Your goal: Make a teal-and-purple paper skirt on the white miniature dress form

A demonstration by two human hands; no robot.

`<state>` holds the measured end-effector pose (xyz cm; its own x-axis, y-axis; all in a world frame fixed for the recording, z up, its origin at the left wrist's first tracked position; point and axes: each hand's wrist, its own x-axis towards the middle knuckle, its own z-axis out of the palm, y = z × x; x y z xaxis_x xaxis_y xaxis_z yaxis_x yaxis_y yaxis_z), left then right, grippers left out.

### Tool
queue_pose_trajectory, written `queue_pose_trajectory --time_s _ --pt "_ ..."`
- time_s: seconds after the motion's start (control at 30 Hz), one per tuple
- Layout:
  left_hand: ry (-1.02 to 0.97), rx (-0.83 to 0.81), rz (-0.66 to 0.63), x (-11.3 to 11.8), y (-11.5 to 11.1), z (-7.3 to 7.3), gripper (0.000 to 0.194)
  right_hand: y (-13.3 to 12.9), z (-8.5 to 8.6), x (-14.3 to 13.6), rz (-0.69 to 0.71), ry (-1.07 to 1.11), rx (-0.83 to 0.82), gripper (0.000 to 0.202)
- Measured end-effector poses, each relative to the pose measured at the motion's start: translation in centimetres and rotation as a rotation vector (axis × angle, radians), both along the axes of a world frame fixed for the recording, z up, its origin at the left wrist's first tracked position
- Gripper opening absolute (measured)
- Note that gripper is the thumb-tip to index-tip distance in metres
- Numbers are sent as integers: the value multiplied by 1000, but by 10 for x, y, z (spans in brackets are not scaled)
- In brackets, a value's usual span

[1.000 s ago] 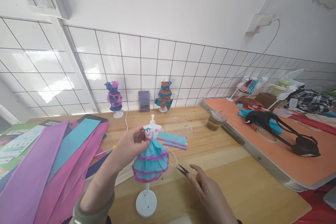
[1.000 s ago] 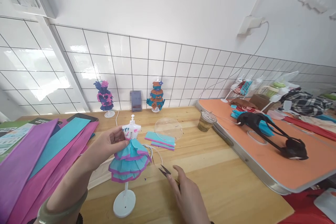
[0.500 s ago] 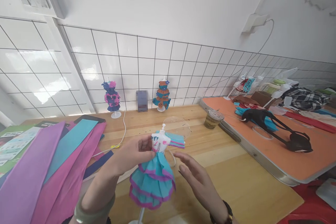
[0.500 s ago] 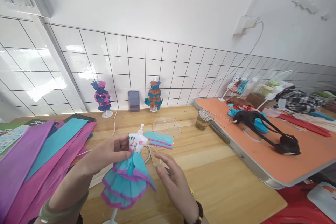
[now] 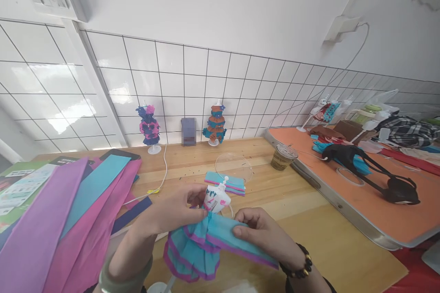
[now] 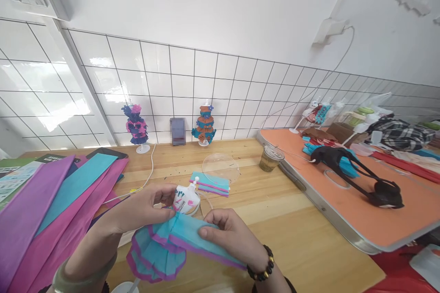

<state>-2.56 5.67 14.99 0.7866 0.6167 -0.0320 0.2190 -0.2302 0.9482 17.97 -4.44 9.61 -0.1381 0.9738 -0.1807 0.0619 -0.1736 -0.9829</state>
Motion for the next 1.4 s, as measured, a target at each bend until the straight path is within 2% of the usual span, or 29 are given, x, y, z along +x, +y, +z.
queue_pose_trajectory --time_s 0.1,0.3,0.4,0.47,0.57,0.7,0.8,0.9,0.97,1.1,1.17,1.27,1.4 --pt "37 18 -106 0 2 0 22 -2 7 6 5 -101 1 35" --pt "41 7 -78 -3 7 -4 23 -7 12 30 -25 -235 -58 34" --pt "31 24 29 -10 12 -4 15 -2 4 51 -58 -328 -3 33" --pt "8 18 90 -15 15 -2 10 7 -3 62 -143 -472 82 33" --pt "-31 -22 157 -19 18 1 16 23 -14 74 -173 -654 138 32" --pt "-85 -54 226 -19 17 3 23 42 -28 85 -188 -737 134 28" --pt "-133 -82 246 -18 16 2 26 49 -36 89 -291 -808 136 19" --pt "-163 -114 227 -16 15 -1 26 46 -32 75 -402 -845 172 30" --pt "-182 -138 198 -12 14 -3 27 40 -22 54 -395 -791 210 40" --pt "-211 -151 130 -2 10 -7 42 27 8 -1 -239 -210 269 47" --pt "-197 -131 113 2 8 -9 47 25 21 -23 -242 -87 304 50" --pt "-167 -77 99 3 8 -12 47 29 29 -41 -276 -124 312 58" --pt "-109 11 94 2 11 -16 48 34 26 -46 -321 -222 313 57"
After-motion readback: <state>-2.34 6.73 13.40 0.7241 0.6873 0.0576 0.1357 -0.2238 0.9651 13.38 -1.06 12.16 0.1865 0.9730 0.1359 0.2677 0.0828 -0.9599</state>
